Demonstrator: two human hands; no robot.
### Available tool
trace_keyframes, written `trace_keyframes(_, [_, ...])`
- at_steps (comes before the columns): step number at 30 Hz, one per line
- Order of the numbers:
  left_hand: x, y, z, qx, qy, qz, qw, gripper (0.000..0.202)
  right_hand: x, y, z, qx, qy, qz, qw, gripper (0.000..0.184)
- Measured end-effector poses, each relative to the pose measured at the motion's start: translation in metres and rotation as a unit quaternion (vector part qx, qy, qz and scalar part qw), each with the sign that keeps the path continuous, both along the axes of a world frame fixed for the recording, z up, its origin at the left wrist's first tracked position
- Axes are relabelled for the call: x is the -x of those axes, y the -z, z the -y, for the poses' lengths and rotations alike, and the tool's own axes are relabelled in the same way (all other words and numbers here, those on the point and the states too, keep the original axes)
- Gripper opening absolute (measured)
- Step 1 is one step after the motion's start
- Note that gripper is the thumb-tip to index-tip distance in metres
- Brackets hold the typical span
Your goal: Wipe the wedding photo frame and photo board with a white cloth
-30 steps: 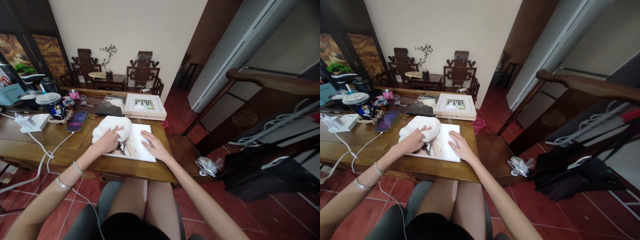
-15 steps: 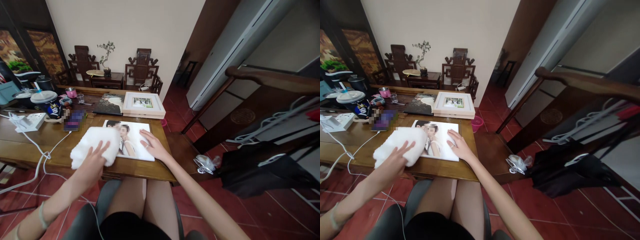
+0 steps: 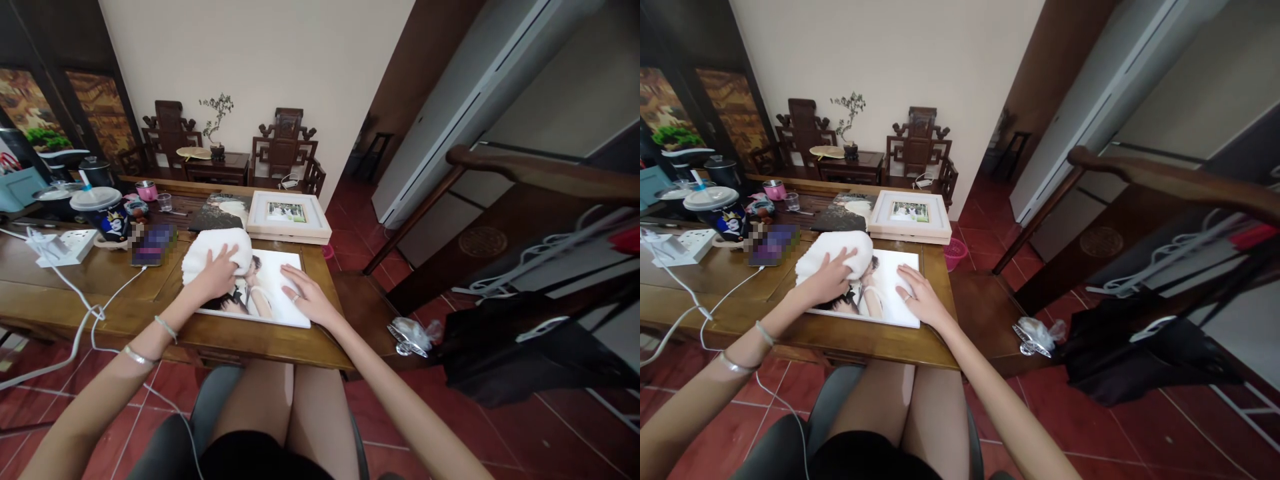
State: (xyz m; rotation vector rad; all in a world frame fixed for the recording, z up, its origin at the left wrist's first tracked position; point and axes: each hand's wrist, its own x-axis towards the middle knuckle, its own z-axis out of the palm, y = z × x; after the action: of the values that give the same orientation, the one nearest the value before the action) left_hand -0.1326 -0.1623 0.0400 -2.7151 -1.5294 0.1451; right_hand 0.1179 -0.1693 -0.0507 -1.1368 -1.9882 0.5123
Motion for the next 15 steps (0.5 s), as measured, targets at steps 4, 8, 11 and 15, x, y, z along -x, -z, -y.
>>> trace_keyframes(4, [-0.003,0.001,-0.013,-0.028,-0.009,-0.004,1.000,0.039,0.000,0.000,0.000,-0.003,0.000,0.003,1.000,0.046])
trace_keyframes(8, [-0.013,0.008,0.025,-0.022,0.022,-0.018,0.999,0.034,0.000,0.003,-0.001,-0.003,0.004,0.002,1.000,0.045])
trace_keyframes(11, [-0.021,0.012,0.077,-0.020,0.064,-0.026,0.997,0.030,0.000,0.004,-0.001,0.000,0.005,0.003,1.000,0.046])
trace_keyframes(15, [-0.028,0.009,0.128,-0.004,0.116,-0.023,0.993,0.027,-0.002,0.005,-0.002,0.001,0.000,0.004,1.000,0.046])
